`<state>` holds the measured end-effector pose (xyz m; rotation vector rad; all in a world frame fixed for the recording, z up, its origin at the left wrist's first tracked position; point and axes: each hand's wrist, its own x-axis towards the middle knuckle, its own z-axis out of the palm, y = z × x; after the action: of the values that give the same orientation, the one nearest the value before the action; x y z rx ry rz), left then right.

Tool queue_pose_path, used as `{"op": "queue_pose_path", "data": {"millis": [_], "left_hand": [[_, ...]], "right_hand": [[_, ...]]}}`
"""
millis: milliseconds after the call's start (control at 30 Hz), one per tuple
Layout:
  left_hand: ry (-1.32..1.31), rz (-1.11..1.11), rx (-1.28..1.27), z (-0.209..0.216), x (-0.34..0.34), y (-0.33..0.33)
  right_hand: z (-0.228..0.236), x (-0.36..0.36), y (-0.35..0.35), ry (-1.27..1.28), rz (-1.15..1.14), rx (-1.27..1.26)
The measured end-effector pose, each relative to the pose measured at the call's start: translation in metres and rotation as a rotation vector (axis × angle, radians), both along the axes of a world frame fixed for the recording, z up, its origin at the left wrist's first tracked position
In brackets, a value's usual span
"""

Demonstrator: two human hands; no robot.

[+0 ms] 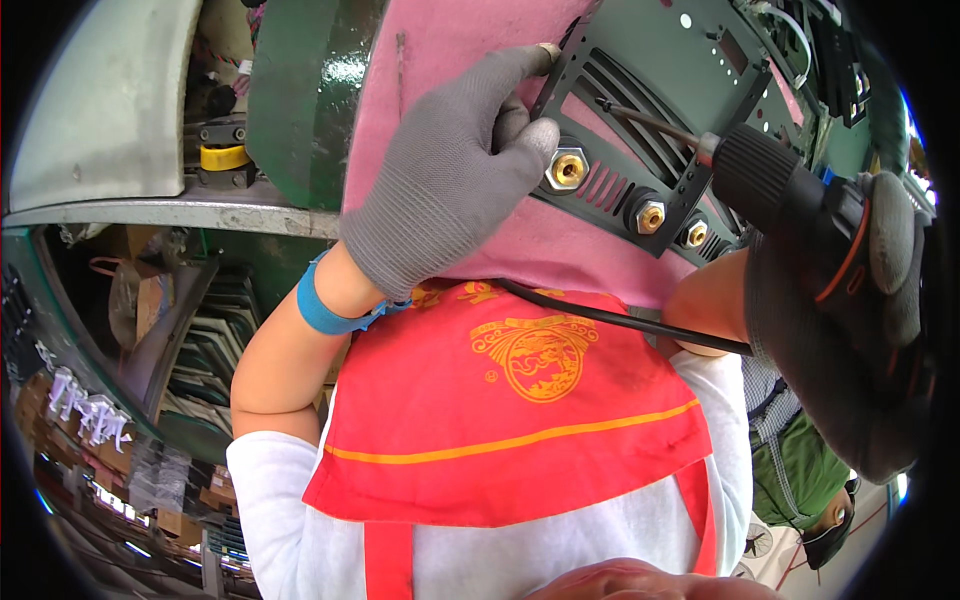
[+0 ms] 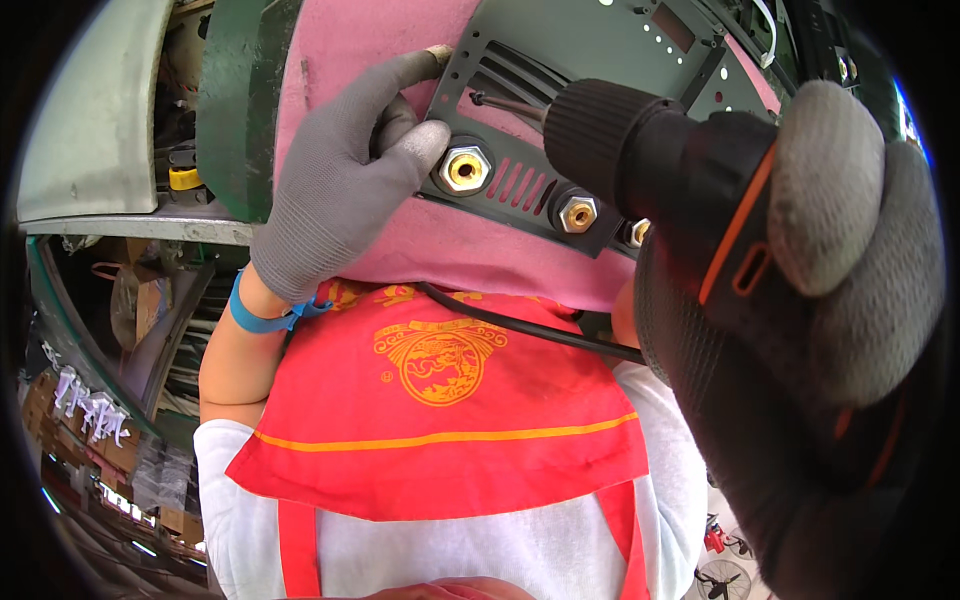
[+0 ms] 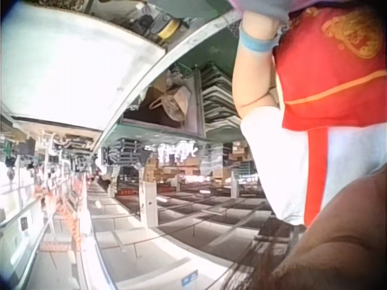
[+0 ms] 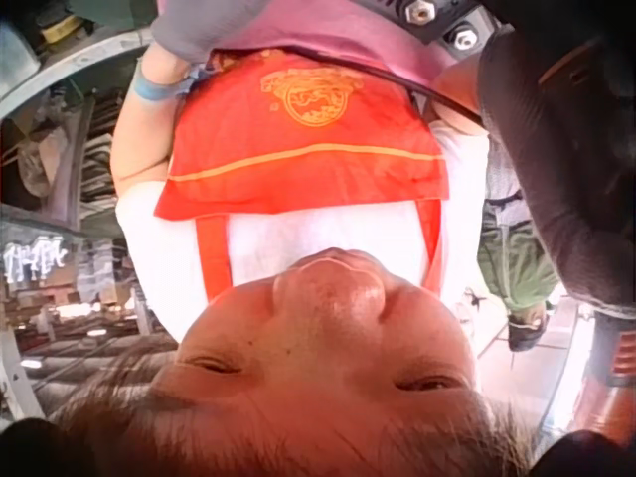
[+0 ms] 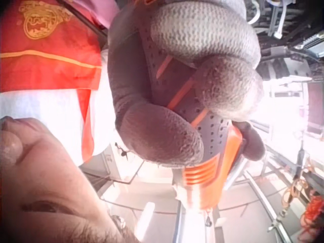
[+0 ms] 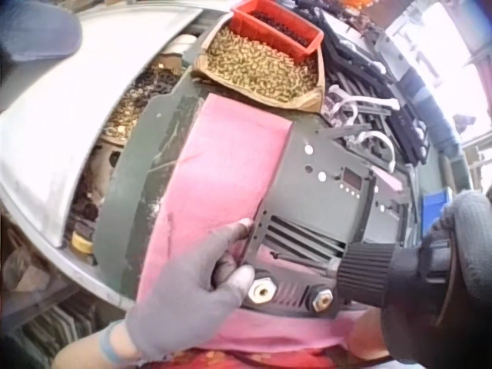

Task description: Use an electric screwdriver to attach components and assemble a black electronic equipment housing.

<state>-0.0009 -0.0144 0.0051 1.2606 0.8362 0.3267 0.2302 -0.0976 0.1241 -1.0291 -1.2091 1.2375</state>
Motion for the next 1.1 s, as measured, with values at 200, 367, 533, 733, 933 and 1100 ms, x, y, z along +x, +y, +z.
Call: {"op": "queue_pose_path", "data": {"millis": [200, 367, 533, 733, 933, 1100], "left_hand": [[-0.023, 0.009, 0.010, 0.001, 0.003, 0.002], [-0.027, -0.028, 0.046, -0.003, 0.002, 0.007], [-0.012, 0.000, 0.059, -0.003, 0.005, -0.001], [0.093, 0.113, 0.246, -0.004, 0.003, -0.015], [0.070, 0.188, 0.189, -0.005, 0.002, -0.021], [0.064, 0.174, 0.276, -0.006, 0.003, -0.021]], "right_hand": [[0.016, 0.096, -0.037, -0.003, -0.003, -0.035], [0.019, 0.093, -0.039, -0.007, 0.005, -0.061], [0.021, 0.068, -0.028, -0.024, 0.000, -0.075], [0.001, -0.004, 0.005, -0.030, 0.017, -0.093], [-0.002, -0.006, 0.011, -0.045, 0.014, -0.113], [-0.005, -0.013, 0.017, -0.066, -0.005, -0.129]]}}
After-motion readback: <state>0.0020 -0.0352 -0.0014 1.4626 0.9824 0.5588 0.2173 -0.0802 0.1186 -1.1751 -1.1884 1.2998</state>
